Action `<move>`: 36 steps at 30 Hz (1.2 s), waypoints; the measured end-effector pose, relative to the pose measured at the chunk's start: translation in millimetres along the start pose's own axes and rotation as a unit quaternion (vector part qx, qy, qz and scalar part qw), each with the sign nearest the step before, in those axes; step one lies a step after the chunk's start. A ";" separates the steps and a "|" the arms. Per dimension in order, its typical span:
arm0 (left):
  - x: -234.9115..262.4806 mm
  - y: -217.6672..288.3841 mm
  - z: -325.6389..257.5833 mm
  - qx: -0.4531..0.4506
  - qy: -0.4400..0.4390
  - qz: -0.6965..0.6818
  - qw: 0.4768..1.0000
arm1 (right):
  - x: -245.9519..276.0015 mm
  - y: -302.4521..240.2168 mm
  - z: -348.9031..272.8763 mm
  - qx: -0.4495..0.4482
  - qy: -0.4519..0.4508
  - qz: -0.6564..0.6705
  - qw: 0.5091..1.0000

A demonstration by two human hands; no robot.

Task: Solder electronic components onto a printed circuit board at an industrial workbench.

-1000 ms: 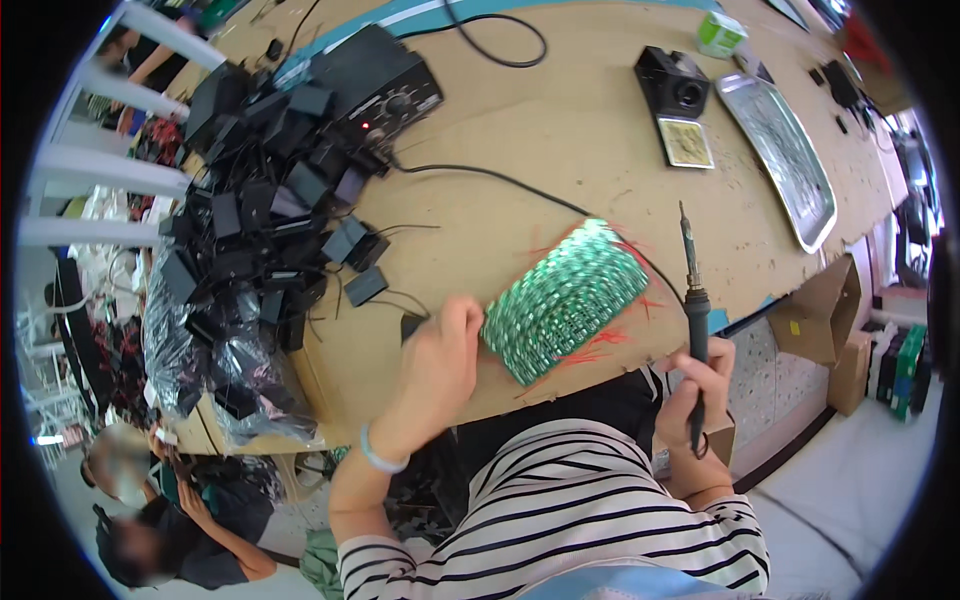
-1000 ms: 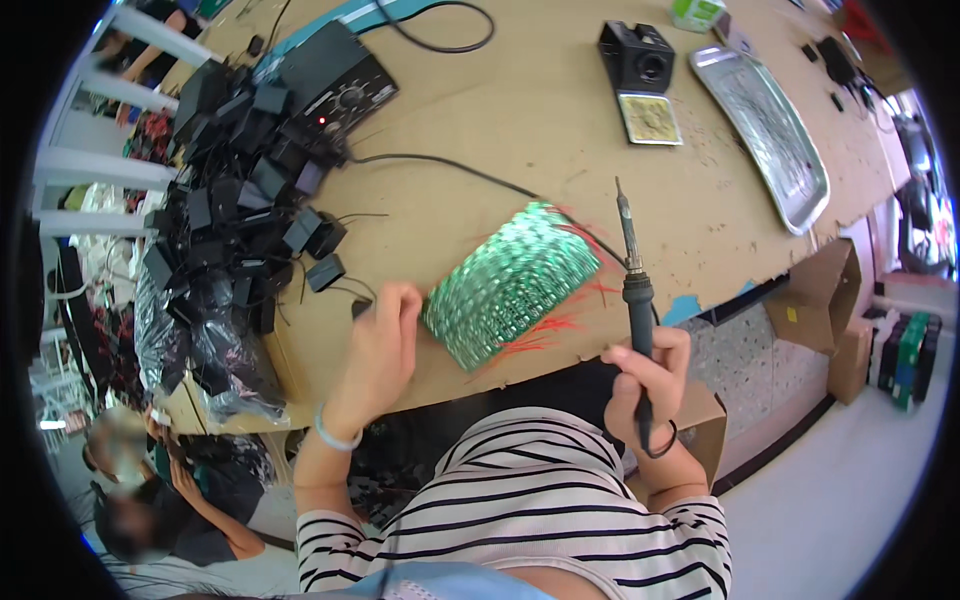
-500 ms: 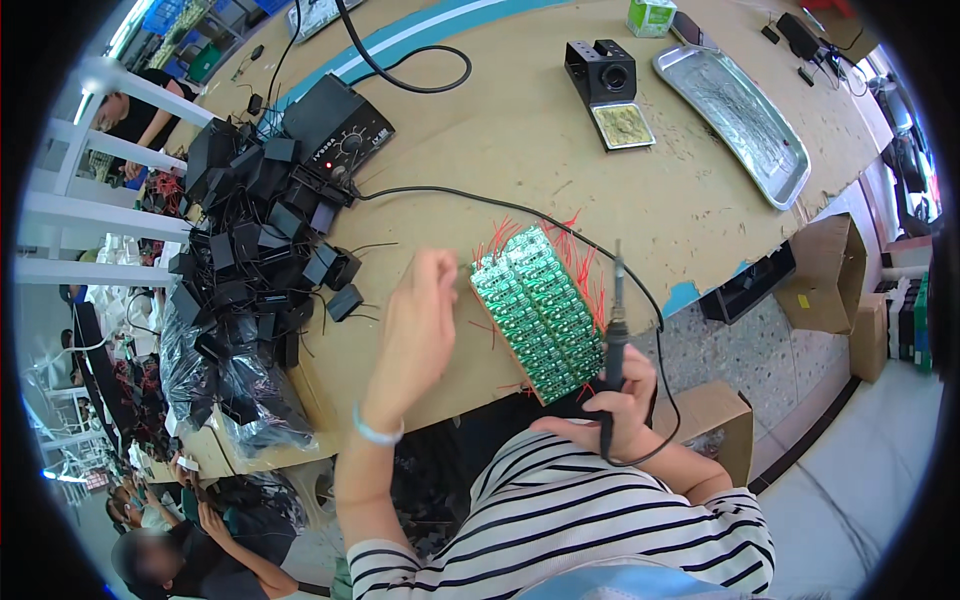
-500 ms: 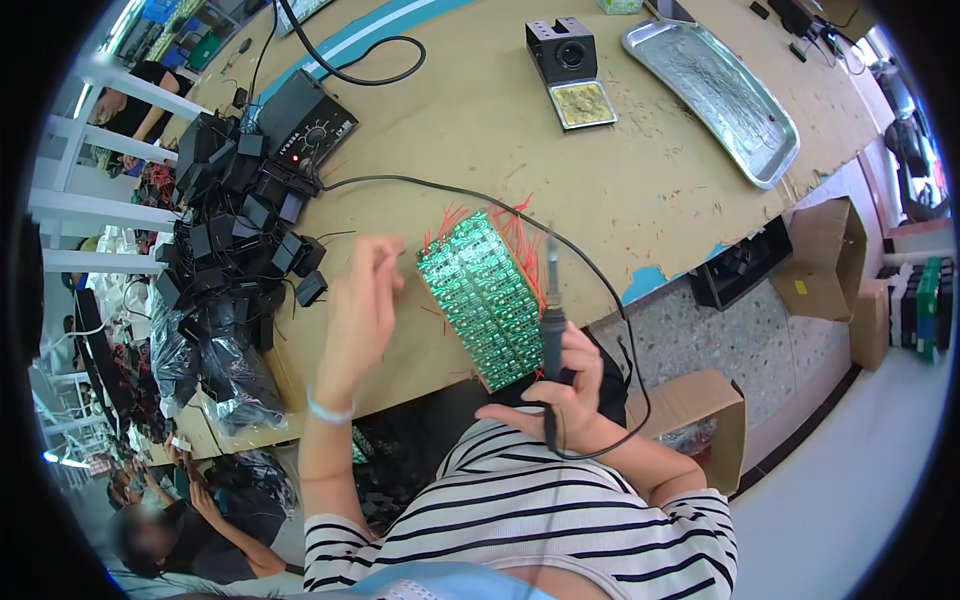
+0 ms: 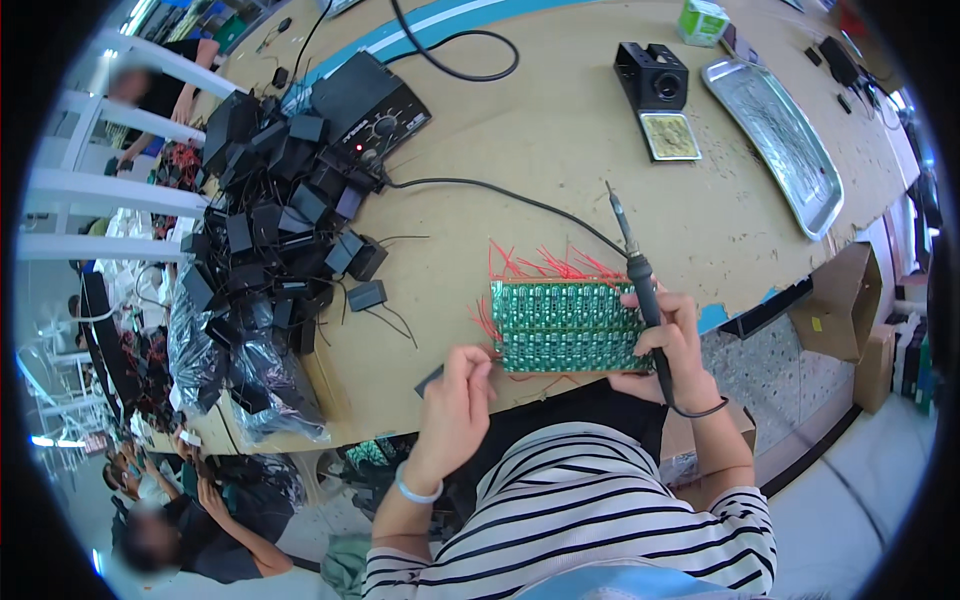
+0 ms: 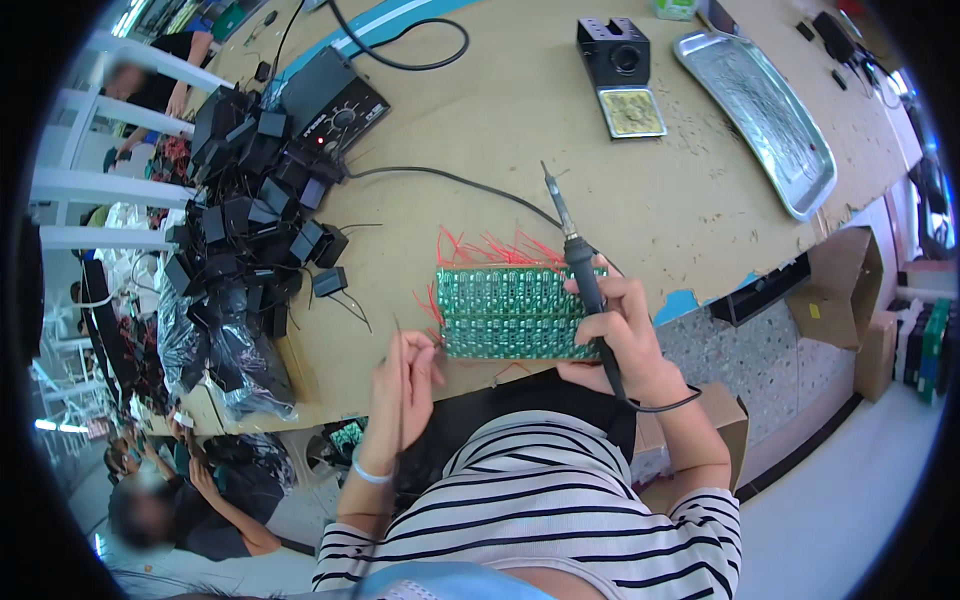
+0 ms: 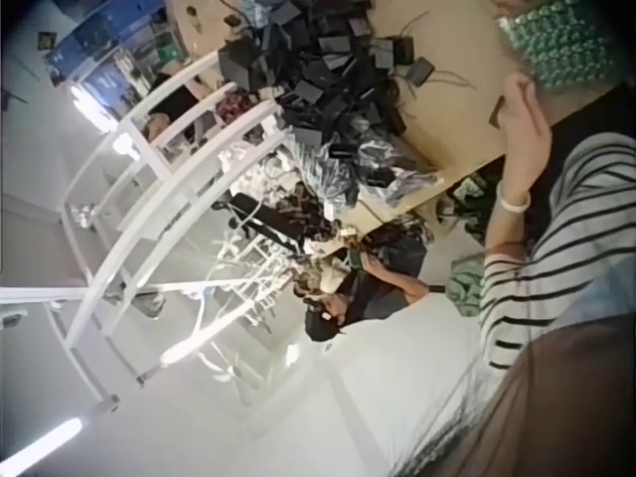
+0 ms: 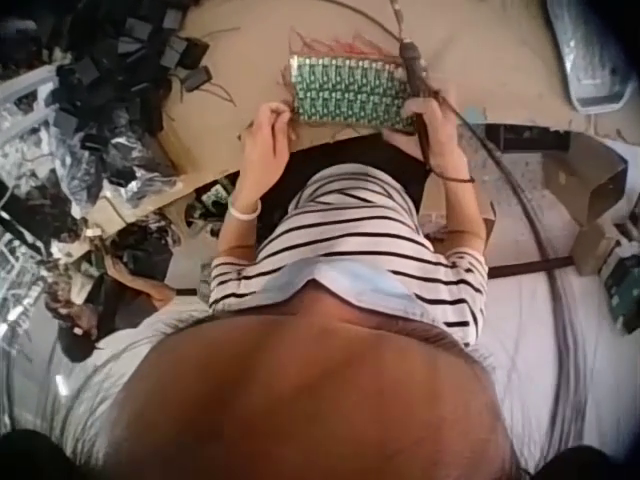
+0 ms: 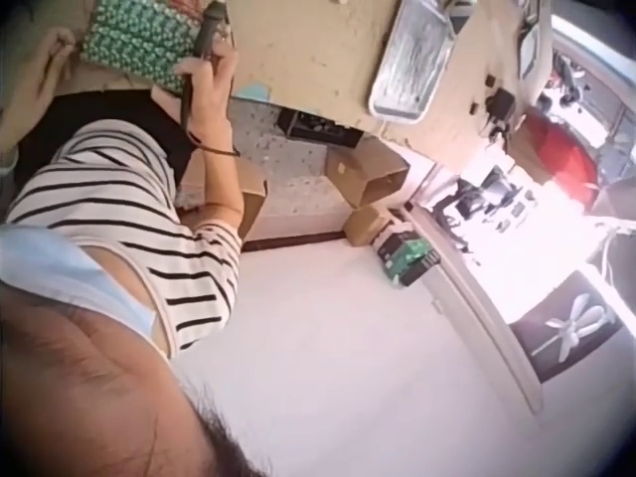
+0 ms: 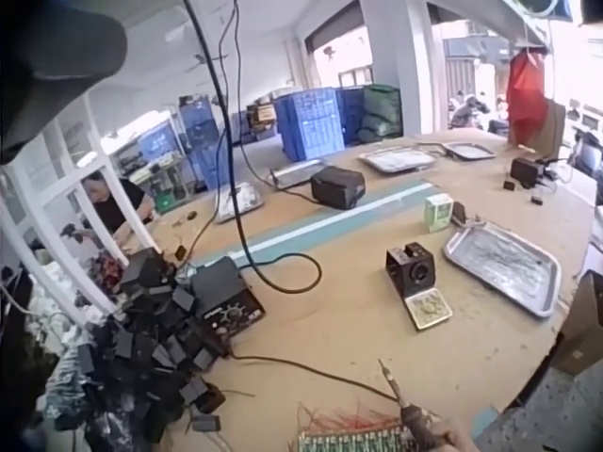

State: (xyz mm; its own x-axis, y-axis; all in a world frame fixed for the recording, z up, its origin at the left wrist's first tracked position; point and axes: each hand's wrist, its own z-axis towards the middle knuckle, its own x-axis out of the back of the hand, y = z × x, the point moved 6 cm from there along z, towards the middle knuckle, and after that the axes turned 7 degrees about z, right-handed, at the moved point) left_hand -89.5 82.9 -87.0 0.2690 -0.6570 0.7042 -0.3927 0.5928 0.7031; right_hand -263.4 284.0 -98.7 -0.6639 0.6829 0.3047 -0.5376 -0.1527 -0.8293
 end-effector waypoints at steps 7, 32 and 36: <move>27.6 -5.3 0.2 0.034 0.092 -0.005 0.995 | 8.9 2.1 29.6 0.012 -0.059 -0.080 0.995; 29.7 14.2 75.8 -0.159 0.043 0.042 0.985 | -28.1 -39.9 10.9 0.015 0.007 -0.059 0.998; 28.7 14.5 77.5 -0.155 0.041 0.039 0.986 | -27.8 -41.1 13.0 0.022 0.011 -0.064 0.998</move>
State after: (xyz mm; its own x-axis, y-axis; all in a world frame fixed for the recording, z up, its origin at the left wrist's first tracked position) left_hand -155.7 36.6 -64.2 0.3242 -0.5718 0.7536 -0.1297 0.7623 0.6341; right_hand -229.5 262.0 -67.0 -0.5780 0.7137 0.3957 -0.6389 -0.0941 -0.7635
